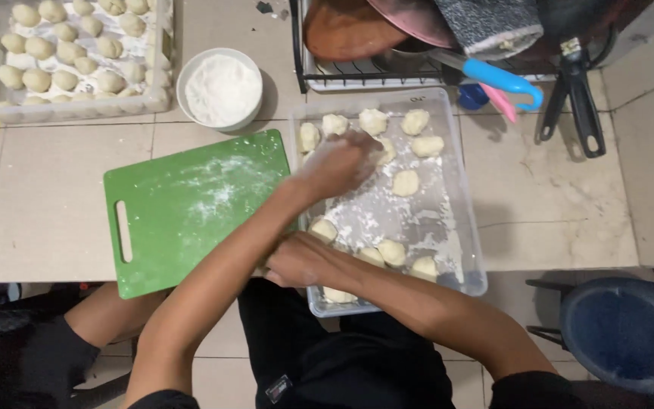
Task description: Rolling small pieces of dough into balls and placing them in a tray.
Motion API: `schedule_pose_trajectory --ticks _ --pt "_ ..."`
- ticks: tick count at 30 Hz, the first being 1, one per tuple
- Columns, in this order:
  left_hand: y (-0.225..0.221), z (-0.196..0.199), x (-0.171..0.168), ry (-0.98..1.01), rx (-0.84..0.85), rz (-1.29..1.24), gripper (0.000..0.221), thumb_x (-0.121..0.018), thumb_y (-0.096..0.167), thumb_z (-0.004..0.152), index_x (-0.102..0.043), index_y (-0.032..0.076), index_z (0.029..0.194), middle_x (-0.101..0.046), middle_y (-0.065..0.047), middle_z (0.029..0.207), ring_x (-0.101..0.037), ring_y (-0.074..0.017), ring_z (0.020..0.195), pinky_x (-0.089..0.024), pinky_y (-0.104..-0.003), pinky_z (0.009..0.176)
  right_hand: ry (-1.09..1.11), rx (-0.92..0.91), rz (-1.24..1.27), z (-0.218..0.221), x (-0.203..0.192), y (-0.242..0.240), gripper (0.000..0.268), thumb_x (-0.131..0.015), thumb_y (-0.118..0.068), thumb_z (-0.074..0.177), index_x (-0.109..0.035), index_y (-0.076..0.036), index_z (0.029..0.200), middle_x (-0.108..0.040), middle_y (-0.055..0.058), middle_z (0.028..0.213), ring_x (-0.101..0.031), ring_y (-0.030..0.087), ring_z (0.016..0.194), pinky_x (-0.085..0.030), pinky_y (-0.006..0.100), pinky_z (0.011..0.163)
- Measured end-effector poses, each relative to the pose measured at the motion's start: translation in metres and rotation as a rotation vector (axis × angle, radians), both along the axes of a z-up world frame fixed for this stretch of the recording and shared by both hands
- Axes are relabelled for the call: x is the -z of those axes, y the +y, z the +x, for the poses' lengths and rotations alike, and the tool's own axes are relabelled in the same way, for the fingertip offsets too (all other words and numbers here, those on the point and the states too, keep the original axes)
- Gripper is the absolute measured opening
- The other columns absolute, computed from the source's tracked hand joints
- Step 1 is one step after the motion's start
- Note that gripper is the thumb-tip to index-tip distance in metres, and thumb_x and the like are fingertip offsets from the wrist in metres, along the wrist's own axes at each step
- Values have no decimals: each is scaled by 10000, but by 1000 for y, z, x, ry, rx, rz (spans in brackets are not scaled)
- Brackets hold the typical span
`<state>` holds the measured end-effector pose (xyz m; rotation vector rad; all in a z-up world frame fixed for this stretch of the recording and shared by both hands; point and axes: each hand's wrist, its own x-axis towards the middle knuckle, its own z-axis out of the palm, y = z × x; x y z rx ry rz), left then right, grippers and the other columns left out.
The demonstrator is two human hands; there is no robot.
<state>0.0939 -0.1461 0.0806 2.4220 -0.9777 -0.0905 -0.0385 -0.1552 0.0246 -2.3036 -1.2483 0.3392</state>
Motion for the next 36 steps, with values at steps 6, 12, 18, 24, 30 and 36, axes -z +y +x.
schedule_pose_trajectory --ticks 6,12,18,24,30,36 --pt "-59 -27 42 -192 235 369 439 -628 495 913 -607 239 1269 -617 -9 1273 -563 -256 1149 -423 -501 933 22 -10 58 -3 1 -21 379 -475 -481 963 -669 -160 915 -686 151 836 -693 431 736 -546 531 596" --pt "-82 -40 38 833 -191 72 746 -304 581 1026 -299 78 1577 -319 -75 1652 -263 -234 1535 -158 -421 1302 35 -46 120 2 -2 -27 395 -487 -512 958 -668 -161 951 -673 167 856 -688 428 777 -534 522 605" --pt "-45 -26 -26 180 94 -100 272 -522 207 1032 -618 47 1230 -701 -238 983 -735 -409 918 -595 -492 776 48 -143 180 7 -12 -15 418 -500 -544 953 -666 -162 986 -660 182 875 -683 425 818 -521 513 615" --pt "30 -21 -32 924 -191 -806 398 -513 184 1046 -513 100 1435 -655 -130 1142 -754 -224 965 -649 -298 839 60 -243 228 10 -38 -13 446 -512 -576 949 -665 -163 1022 -647 198 894 -678 421 859 -508 504 625" --pt "58 -69 -54 752 -461 -1013 279 -658 176 980 -702 72 1235 -677 -39 903 -684 -105 785 -603 -227 717 500 0 -189 18 -160 -81 417 -581 -273 999 -619 -174 1403 -682 137 1291 -679 278 1140 -542 400 963" --pt "53 -71 -11 661 -364 -1275 364 -783 32 872 -602 40 1188 -724 -90 1040 -677 -82 822 -606 -215 752 56 558 229 52 -166 -124 429 -784 -224 881 -609 -142 1263 -545 84 1273 -665 232 958 -570 342 754"
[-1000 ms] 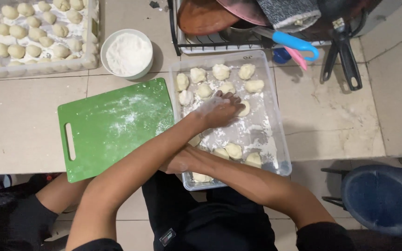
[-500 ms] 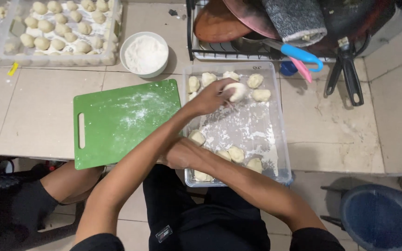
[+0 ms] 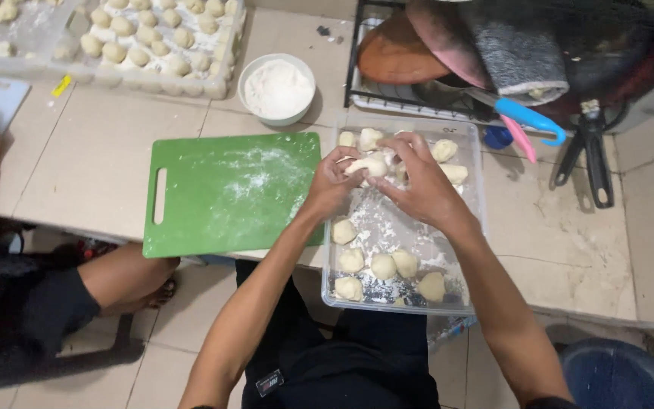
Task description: Rolling small pieces of dough into balls and placing them in a tray.
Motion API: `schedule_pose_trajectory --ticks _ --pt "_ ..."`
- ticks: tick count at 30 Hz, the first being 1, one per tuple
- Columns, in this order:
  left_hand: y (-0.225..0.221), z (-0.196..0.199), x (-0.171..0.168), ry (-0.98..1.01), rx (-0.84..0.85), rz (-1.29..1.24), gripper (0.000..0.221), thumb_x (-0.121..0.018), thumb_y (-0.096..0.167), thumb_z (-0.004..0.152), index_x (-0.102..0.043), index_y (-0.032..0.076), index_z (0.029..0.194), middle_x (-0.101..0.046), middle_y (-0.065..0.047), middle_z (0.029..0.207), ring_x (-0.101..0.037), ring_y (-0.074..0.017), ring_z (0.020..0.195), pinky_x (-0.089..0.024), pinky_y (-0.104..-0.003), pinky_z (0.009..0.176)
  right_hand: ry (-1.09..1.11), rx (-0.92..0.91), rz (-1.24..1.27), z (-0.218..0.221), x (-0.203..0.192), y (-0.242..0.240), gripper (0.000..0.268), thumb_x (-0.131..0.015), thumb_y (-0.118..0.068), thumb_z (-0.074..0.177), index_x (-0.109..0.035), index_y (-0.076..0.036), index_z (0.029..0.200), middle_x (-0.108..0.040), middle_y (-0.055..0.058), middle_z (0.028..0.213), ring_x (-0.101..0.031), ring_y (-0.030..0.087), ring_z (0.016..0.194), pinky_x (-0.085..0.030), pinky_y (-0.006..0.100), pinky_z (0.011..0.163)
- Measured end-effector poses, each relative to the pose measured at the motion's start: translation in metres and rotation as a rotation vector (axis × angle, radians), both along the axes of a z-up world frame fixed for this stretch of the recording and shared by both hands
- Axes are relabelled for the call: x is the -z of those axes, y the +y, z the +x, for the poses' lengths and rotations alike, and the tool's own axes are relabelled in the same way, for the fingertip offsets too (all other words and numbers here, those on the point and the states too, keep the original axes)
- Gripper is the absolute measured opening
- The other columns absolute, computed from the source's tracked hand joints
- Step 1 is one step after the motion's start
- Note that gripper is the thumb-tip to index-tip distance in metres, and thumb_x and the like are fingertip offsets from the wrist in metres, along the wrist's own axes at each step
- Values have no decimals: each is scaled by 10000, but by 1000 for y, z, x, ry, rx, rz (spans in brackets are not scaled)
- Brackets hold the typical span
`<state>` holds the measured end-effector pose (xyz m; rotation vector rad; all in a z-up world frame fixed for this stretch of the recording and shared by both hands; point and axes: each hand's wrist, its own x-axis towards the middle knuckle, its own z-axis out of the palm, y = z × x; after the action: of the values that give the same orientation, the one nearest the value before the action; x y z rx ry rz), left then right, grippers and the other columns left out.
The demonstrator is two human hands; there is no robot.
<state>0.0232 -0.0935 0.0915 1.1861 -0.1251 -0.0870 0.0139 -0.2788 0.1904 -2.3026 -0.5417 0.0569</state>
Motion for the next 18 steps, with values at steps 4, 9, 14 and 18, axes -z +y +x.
schedule_pose_trajectory --ticks 4,9,14,18 --pt "-1 -4 1 -10 -67 -15 317 -766 69 895 -574 64 1148 -715 -53 974 -686 -76 799 -619 -232 745 130 -69 60 9 23 8 488 -750 -187 914 -624 -172 1386 -569 161 1336 -675 308 1021 -597 373 852" --pt "1 -6 5 -37 -30 62 258 -638 148 994 -634 72 1241 -706 -170 1145 -707 -217 928 -591 -326 847 55 -18 386 37 74 -4 299 -787 -111 905 -758 -100 1203 -713 149 1098 -699 234 978 -629 332 804" --pt "-7 -7 -8 -24 -103 148 222 -762 184 935 -713 103 1136 -707 -55 1114 -663 -80 895 -596 -254 819 -1 50 282 36 86 -19 208 -799 -128 892 -787 -149 1099 -732 99 945 -684 165 878 -607 322 710" --pt "-6 -14 -20 -7 -125 100 313 -772 107 892 -670 66 1185 -691 -41 1049 -652 -63 856 -597 -228 808 233 29 570 31 72 -12 191 -716 -17 933 -729 8 1122 -680 94 786 -647 119 675 -595 265 593"
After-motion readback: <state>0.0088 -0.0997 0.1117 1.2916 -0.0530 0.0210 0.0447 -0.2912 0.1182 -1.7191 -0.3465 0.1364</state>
